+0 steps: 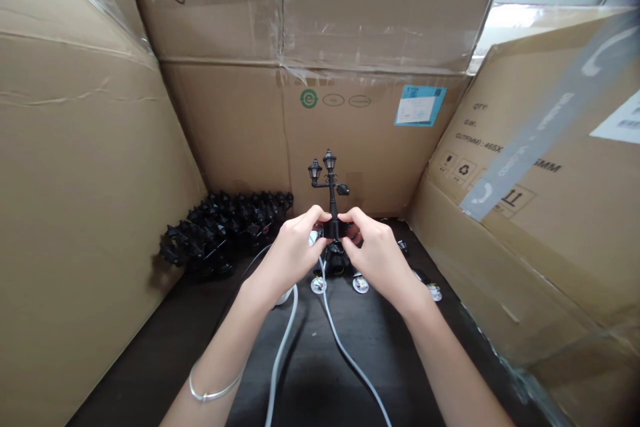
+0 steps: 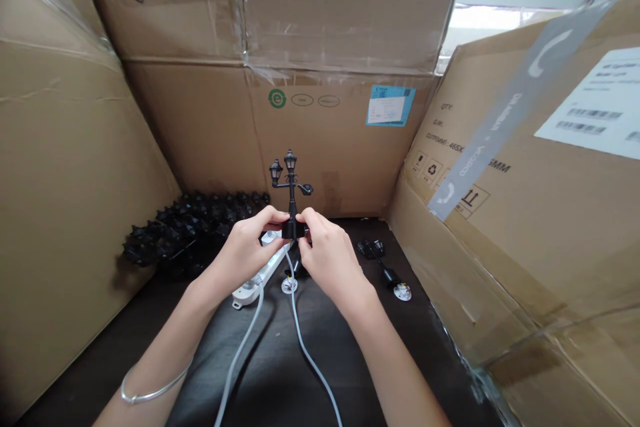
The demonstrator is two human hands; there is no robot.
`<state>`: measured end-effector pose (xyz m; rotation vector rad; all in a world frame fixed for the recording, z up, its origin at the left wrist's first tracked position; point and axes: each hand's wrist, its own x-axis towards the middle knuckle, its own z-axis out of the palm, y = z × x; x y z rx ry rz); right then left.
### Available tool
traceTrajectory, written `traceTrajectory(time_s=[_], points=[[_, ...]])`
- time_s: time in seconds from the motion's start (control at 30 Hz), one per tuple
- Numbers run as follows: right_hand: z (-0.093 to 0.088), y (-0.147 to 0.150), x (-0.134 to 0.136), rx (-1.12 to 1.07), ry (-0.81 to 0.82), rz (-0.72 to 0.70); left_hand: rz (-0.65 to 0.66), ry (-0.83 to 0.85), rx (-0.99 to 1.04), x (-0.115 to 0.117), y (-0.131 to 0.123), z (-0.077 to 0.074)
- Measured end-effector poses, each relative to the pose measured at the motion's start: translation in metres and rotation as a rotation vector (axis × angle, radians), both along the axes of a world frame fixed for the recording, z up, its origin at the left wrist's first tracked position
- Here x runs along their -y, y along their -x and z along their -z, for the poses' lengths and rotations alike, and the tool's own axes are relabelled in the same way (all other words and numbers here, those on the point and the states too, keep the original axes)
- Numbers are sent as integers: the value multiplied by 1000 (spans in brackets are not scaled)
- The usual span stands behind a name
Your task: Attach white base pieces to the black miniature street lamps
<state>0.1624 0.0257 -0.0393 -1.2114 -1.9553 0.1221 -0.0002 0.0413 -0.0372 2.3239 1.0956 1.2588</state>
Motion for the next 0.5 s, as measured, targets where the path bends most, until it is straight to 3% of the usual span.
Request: traceTrajectory(time_s=[0.17, 0.27, 0.33, 0.4, 0.5], points=[[3, 1, -2, -26, 13, -66, 107, 209, 109, -1, 4, 0], [3, 2, -3, -65, -43, -101, 239, 426, 380, 0, 3, -4], [2, 3, -3, -84, -89, -122, 256, 537, 623, -1, 0, -6], [2, 4, -2, -101, -119, -137, 242, 590, 796, -2, -5, -6], [1, 9, 1, -115, -129, -173, 264, 579, 858, -3, -10, -5]])
